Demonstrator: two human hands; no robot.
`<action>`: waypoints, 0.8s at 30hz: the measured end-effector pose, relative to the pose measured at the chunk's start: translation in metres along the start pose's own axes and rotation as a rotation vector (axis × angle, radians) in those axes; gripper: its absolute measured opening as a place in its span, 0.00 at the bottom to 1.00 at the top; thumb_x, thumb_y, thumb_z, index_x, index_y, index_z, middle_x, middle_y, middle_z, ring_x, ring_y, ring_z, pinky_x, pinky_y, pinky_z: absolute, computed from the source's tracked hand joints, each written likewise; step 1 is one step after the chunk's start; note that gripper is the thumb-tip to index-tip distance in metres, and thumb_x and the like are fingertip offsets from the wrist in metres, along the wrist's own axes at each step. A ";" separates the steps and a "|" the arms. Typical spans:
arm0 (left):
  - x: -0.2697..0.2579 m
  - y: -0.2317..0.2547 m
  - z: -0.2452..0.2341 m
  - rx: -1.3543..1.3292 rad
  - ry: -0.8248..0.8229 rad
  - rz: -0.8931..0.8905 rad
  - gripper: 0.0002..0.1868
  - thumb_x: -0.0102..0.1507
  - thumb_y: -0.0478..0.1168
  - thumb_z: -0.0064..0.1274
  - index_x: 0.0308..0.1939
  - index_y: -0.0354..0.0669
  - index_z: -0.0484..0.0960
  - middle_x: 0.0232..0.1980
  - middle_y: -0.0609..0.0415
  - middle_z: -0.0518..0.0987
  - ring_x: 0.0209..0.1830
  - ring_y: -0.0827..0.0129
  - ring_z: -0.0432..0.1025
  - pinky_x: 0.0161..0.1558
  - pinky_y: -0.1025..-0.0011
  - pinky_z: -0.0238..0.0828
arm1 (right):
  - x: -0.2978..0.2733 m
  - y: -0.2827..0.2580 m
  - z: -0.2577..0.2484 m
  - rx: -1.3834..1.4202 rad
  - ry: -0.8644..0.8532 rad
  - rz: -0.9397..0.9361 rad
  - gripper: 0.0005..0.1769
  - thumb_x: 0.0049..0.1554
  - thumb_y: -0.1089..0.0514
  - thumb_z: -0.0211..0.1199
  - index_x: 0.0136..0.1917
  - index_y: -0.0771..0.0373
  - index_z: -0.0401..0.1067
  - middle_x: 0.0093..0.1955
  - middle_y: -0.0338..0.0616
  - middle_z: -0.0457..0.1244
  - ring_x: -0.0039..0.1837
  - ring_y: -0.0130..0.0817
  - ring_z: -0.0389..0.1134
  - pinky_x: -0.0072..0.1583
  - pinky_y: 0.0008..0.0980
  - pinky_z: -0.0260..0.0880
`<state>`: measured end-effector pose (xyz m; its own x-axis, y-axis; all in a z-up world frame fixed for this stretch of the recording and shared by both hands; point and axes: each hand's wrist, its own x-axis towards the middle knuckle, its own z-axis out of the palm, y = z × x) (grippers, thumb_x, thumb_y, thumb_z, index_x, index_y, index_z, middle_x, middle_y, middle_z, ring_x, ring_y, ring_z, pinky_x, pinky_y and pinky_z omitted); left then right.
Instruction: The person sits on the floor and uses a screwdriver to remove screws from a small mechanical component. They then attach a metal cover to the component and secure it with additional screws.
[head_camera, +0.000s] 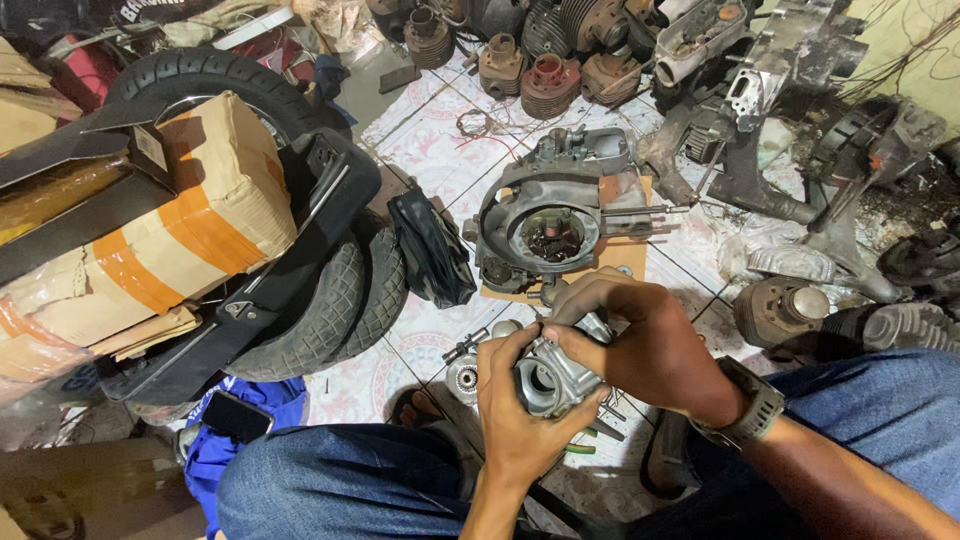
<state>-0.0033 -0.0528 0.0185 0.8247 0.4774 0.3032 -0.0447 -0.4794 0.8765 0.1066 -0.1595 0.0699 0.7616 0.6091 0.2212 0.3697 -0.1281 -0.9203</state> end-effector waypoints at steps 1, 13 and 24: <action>0.000 0.000 0.000 0.001 -0.003 -0.007 0.39 0.42 0.50 0.69 0.53 0.41 0.71 0.44 0.50 0.71 0.47 0.63 0.69 0.51 0.70 0.67 | 0.000 0.000 0.000 0.002 0.002 -0.002 0.04 0.47 0.59 0.67 0.34 0.59 0.73 0.40 0.37 0.69 0.45 0.25 0.70 0.46 0.21 0.66; 0.001 -0.003 0.001 0.033 0.032 0.039 0.37 0.44 0.45 0.68 0.53 0.38 0.70 0.46 0.47 0.71 0.49 0.60 0.68 0.52 0.67 0.66 | -0.004 0.001 0.009 0.038 0.104 0.003 0.07 0.45 0.62 0.69 0.32 0.61 0.71 0.40 0.42 0.68 0.47 0.30 0.70 0.50 0.24 0.70; 0.005 -0.003 -0.002 0.035 0.036 0.102 0.35 0.46 0.46 0.67 0.52 0.37 0.70 0.46 0.45 0.73 0.48 0.59 0.69 0.52 0.67 0.68 | -0.003 0.008 0.009 0.119 0.022 -0.026 0.04 0.49 0.61 0.66 0.37 0.61 0.72 0.48 0.43 0.66 0.53 0.32 0.68 0.54 0.28 0.67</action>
<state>0.0000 -0.0476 0.0185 0.7960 0.4505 0.4043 -0.1077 -0.5519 0.8269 0.1023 -0.1553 0.0590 0.7648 0.5934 0.2511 0.3246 -0.0182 -0.9457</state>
